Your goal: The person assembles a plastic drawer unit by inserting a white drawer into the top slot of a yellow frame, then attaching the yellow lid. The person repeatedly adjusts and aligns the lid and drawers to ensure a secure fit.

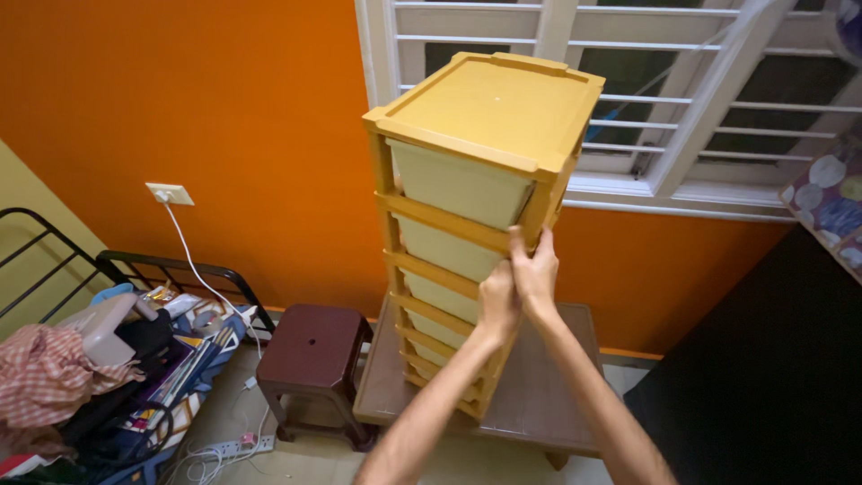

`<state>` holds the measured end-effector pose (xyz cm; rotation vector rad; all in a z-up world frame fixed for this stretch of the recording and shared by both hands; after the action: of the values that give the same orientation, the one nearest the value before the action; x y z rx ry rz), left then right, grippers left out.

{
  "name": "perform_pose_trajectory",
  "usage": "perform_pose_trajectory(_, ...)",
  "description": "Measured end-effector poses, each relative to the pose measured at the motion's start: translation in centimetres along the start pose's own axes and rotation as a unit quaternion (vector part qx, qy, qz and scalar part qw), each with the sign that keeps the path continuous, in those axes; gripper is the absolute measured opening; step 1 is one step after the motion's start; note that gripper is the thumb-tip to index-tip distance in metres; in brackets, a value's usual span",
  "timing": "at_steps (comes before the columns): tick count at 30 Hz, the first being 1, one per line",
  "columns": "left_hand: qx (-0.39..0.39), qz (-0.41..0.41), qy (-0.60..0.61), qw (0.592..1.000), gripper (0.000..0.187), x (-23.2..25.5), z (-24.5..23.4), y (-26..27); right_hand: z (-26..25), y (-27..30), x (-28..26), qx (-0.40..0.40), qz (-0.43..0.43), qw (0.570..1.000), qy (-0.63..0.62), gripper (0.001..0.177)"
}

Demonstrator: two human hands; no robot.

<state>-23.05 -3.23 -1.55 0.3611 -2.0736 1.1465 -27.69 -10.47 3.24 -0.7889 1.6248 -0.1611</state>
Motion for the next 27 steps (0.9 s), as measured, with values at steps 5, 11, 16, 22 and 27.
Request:
perform_pose_trajectory(5,-0.045,0.060,-0.034,0.997,0.024,0.9,1.6,-1.2,-2.9,-2.2,-2.8,0.012,0.023,0.988,0.150,0.063)
perform_pose_trajectory(11,0.132,0.080,-0.047,0.987,0.008,1.5,-5.5,-3.9,-6.3,-4.9,1.3,-0.042,-0.102,0.987,0.117,0.045)
perform_pose_trajectory(16,0.250,0.096,-0.088,0.960,0.038,1.6,-12.1,-8.1,-9.1,-7.5,3.4,-0.111,-0.069,0.990,0.051,0.050)
perform_pose_trajectory(22,0.153,0.099,-0.056,0.982,0.068,-1.0,-12.6,-13.8,-12.3,-9.4,1.1,-0.131,-0.037,0.983,0.119,0.060)
perform_pose_trajectory(27,0.102,0.087,-0.070,0.989,0.050,-3.6,-11.6,-14.1,-12.5,-10.2,-1.3,0.012,-0.102,0.976,0.192,0.036)
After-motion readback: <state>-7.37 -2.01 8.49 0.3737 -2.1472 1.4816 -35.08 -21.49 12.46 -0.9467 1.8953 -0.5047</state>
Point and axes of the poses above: each hand's wrist, its own y-axis away from the middle knuckle, its own z-axis out of the palm, x = y × z, the point moved 2 cm from there along -y, towards the middle knuckle, and after that the axes turned 6 degrees about -x, right-handed, at the moved point
